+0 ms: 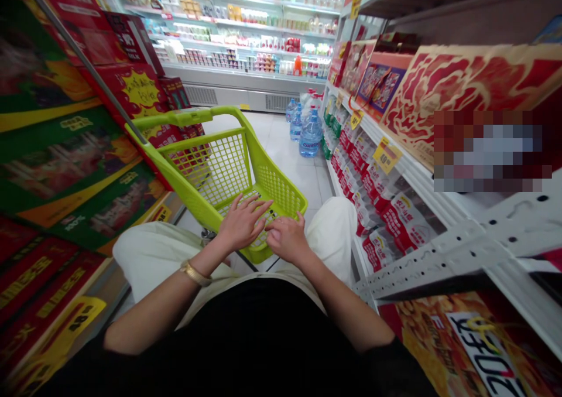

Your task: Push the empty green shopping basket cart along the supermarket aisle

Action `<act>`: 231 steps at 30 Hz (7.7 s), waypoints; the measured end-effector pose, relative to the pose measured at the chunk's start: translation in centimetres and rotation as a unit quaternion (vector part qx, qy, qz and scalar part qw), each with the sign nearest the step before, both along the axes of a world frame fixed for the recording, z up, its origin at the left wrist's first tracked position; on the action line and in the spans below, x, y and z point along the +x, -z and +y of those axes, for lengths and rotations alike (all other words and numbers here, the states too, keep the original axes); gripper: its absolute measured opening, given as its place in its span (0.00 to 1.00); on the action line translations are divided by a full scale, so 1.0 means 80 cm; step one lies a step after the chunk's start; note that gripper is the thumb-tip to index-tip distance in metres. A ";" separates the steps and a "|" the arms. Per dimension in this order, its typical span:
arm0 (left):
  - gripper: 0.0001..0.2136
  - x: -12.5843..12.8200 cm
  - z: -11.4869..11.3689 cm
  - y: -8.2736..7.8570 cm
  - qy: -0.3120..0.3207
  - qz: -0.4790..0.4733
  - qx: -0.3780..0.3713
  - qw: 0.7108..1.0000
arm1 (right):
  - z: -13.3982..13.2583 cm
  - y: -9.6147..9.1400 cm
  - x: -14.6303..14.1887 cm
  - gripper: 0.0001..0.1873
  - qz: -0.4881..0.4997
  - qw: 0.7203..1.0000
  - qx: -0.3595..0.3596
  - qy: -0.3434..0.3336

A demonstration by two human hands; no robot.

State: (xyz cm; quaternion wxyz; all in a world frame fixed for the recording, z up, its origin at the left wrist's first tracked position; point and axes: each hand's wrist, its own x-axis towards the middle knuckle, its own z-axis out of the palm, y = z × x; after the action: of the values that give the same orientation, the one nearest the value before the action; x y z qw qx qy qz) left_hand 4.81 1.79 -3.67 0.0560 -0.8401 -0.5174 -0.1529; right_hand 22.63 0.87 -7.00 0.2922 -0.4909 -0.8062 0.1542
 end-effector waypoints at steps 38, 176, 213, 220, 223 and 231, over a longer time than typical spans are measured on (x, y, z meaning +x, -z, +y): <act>0.21 -0.009 -0.009 0.000 0.015 -0.004 -0.004 1.000 | -0.008 0.000 -0.010 0.09 -0.018 1.000 0.006 -0.014; 0.17 -0.005 -0.046 0.024 -0.060 0.001 -0.102 0.993 | 0.008 0.017 -0.037 0.15 0.193 0.975 0.113 0.011; 0.16 -0.006 -0.060 0.024 -0.039 -0.005 -0.096 0.995 | 0.000 0.031 -0.017 0.18 0.214 0.973 0.081 -0.007; 0.15 -0.004 -0.062 0.025 -0.025 -0.006 -0.099 0.995 | -0.010 0.028 -0.013 0.18 0.200 0.976 0.085 -0.009; 0.15 -0.001 -0.064 0.023 -0.028 -0.002 -0.105 0.994 | 0.017 0.023 -0.012 0.17 0.209 0.974 0.089 0.019; 0.16 -0.003 -0.066 0.019 -0.033 -0.008 -0.111 0.993 | -0.014 0.032 -0.013 0.17 0.218 0.972 0.089 -0.010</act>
State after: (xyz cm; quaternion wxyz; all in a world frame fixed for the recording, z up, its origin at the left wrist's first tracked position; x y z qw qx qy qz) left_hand 4.53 -3.52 -5.17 -0.0368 -0.8224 -0.5589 -0.0991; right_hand 21.60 -0.22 -9.55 0.5017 -0.4093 -0.7386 0.1878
